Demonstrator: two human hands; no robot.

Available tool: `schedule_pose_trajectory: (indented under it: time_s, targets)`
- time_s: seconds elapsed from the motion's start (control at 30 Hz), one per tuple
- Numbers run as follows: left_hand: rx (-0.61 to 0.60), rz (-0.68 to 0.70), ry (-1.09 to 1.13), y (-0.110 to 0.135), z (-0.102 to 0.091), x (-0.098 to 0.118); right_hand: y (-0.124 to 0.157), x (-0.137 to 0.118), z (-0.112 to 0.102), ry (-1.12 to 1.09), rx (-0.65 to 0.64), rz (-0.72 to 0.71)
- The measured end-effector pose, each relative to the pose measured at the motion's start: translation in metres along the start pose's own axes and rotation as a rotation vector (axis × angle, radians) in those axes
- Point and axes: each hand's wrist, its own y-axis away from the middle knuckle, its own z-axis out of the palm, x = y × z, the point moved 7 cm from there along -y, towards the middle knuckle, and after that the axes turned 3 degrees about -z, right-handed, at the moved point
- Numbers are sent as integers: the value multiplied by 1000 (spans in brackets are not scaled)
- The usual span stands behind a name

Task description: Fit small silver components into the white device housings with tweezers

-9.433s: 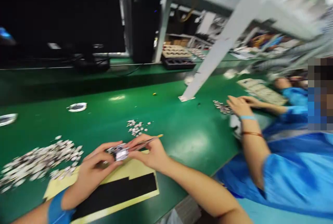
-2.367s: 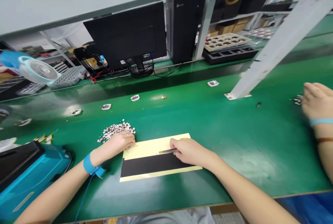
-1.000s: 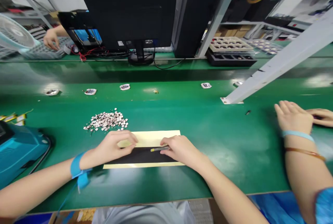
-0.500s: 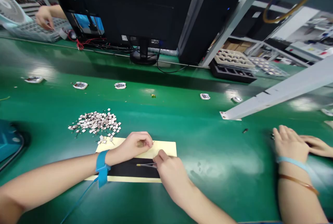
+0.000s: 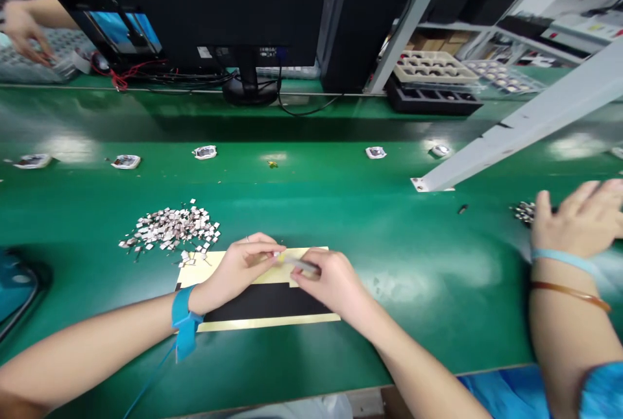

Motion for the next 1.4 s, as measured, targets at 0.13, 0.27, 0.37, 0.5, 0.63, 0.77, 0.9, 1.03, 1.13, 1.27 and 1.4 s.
schedule_pose_trajectory:
  time_s: [0.13, 0.27, 0.37, 0.5, 0.63, 0.77, 0.9, 1.03, 1.13, 1.27, 1.4]
  targets:
    - [56, 42, -88, 4, -2, 5, -6, 9, -4, -432, 127, 97]
    - [94, 87, -106, 9, -3, 9, -9, 6, 10, -682, 111, 133]
    - [109, 115, -123, 12, -5, 10, -7, 4, 18, -717, 63, 156]
    - [88, 167, -152, 13, -3, 15, -5, 5, 20, -709, 46, 156]
    - [86, 175, -165, 13, -3, 16, -4, 5, 20, -671, 25, 164]
    - [91, 182, -190, 14, -3, 15, -4, 6, 21, -649, 30, 198]
    - [94, 193, -214, 15, -2, 16, -4, 6, 23, -666, 72, 225]
    - [81, 174, -216, 15, -2, 15, -5, 6, 22, -777, 87, 207]
    - [71, 148, -170, 15, -2, 12, -6, 10, 21, -865, 72, 222]
    - [29, 144, -147, 14, 4, 12, -6, 11, 25, -837, -4, 233]
    - [-137, 246, -398, 6, 6, 25, -7, 12, 17, -602, 56, 158]
